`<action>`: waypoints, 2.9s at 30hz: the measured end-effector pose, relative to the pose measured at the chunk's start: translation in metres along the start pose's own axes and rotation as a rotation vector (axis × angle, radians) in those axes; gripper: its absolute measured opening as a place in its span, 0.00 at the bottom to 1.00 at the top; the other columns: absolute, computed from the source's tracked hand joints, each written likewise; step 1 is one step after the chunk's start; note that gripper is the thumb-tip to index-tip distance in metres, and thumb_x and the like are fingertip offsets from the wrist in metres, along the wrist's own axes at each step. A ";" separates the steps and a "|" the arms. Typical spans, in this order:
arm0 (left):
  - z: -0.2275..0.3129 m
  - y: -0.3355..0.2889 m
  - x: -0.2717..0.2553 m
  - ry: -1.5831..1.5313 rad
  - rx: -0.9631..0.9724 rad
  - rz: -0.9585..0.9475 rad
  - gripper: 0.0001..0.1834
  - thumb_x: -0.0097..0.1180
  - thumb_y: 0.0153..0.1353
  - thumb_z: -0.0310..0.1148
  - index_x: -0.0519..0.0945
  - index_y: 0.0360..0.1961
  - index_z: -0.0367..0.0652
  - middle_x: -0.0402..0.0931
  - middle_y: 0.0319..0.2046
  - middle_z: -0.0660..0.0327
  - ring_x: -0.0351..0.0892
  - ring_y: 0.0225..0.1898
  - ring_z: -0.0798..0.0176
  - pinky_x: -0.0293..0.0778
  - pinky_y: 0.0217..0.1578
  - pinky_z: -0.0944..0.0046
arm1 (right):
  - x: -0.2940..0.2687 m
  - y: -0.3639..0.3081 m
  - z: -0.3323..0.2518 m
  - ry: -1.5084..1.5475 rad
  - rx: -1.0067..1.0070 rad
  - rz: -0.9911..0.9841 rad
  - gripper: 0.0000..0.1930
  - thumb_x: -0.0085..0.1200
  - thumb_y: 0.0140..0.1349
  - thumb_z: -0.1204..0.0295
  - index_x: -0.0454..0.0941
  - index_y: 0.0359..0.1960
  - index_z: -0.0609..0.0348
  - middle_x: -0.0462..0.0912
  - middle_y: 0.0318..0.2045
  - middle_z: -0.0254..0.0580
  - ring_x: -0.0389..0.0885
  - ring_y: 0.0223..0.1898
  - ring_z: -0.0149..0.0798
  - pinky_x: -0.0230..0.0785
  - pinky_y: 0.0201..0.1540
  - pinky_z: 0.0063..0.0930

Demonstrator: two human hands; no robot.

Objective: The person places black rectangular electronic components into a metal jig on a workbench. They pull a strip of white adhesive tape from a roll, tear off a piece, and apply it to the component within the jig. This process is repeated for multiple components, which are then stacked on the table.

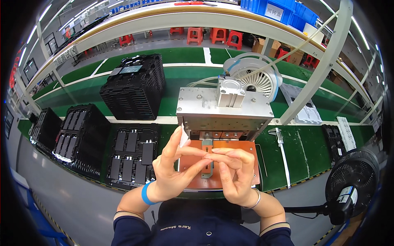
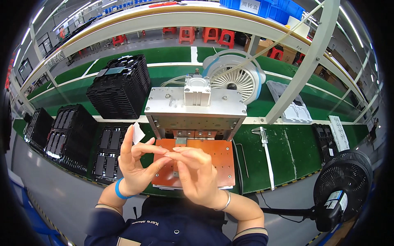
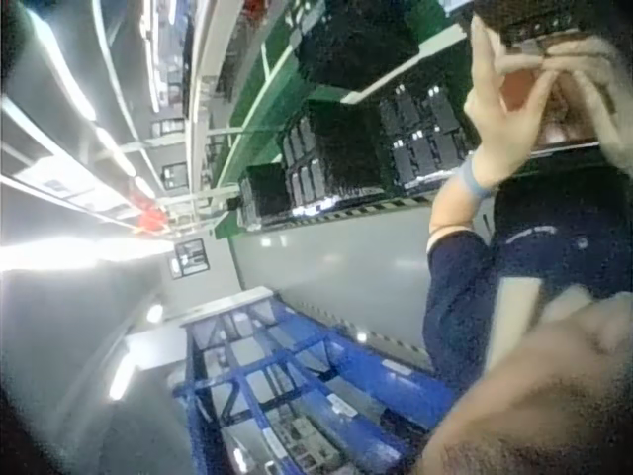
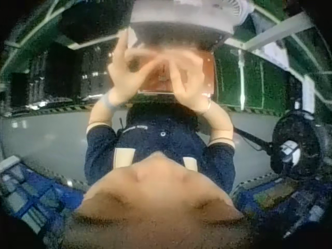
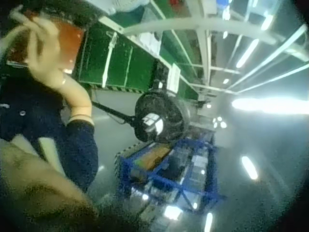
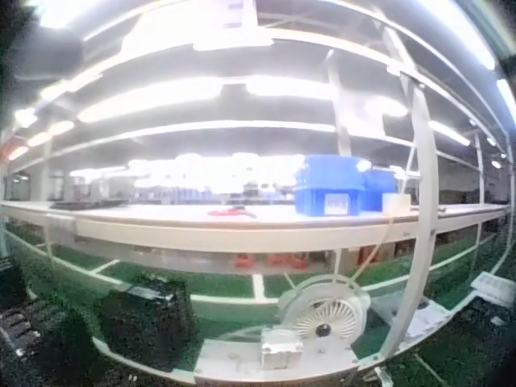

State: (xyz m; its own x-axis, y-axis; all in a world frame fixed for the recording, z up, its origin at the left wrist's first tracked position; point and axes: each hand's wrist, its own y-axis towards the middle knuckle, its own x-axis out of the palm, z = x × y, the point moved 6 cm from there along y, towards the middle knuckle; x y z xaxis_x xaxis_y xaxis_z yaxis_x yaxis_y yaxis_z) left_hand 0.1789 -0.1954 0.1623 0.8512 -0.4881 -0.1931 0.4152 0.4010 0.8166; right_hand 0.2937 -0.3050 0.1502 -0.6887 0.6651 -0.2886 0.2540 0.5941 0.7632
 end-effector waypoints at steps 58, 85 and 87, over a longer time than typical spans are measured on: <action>0.003 -0.006 0.012 0.069 0.252 -0.072 0.50 0.68 0.54 0.21 0.50 0.72 0.40 0.86 0.37 0.57 0.86 0.43 0.55 0.73 0.56 0.52 | 0.013 -0.025 0.045 1.144 0.748 0.197 0.25 0.56 0.62 0.85 0.56 0.52 0.49 0.84 0.40 0.45 0.85 0.43 0.36 0.80 0.45 0.27; -0.006 -0.029 0.024 0.024 0.303 0.008 0.56 0.72 0.51 0.22 0.44 0.73 0.39 0.85 0.41 0.51 0.87 0.39 0.54 0.80 0.48 0.53 | 0.039 -0.027 0.044 1.446 0.831 0.242 0.18 0.52 0.67 0.76 0.59 0.52 0.46 0.76 0.35 0.32 0.76 0.46 0.31 0.71 0.51 0.34; -0.007 -0.031 0.023 0.069 0.312 0.022 0.57 0.72 0.51 0.22 0.43 0.73 0.40 0.85 0.41 0.51 0.87 0.39 0.54 0.80 0.48 0.52 | 0.041 -0.027 0.040 1.483 0.832 0.244 0.18 0.51 0.67 0.77 0.59 0.53 0.46 0.76 0.36 0.32 0.76 0.47 0.31 0.70 0.52 0.33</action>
State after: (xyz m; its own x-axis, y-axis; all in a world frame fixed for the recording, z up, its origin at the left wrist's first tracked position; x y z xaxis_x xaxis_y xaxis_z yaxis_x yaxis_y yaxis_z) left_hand 0.1885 -0.2136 0.1289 0.8831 -0.4236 -0.2015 0.2872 0.1488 0.9462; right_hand 0.2863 -0.2755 0.0945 -0.4529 0.0989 0.8861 0.3670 0.9264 0.0842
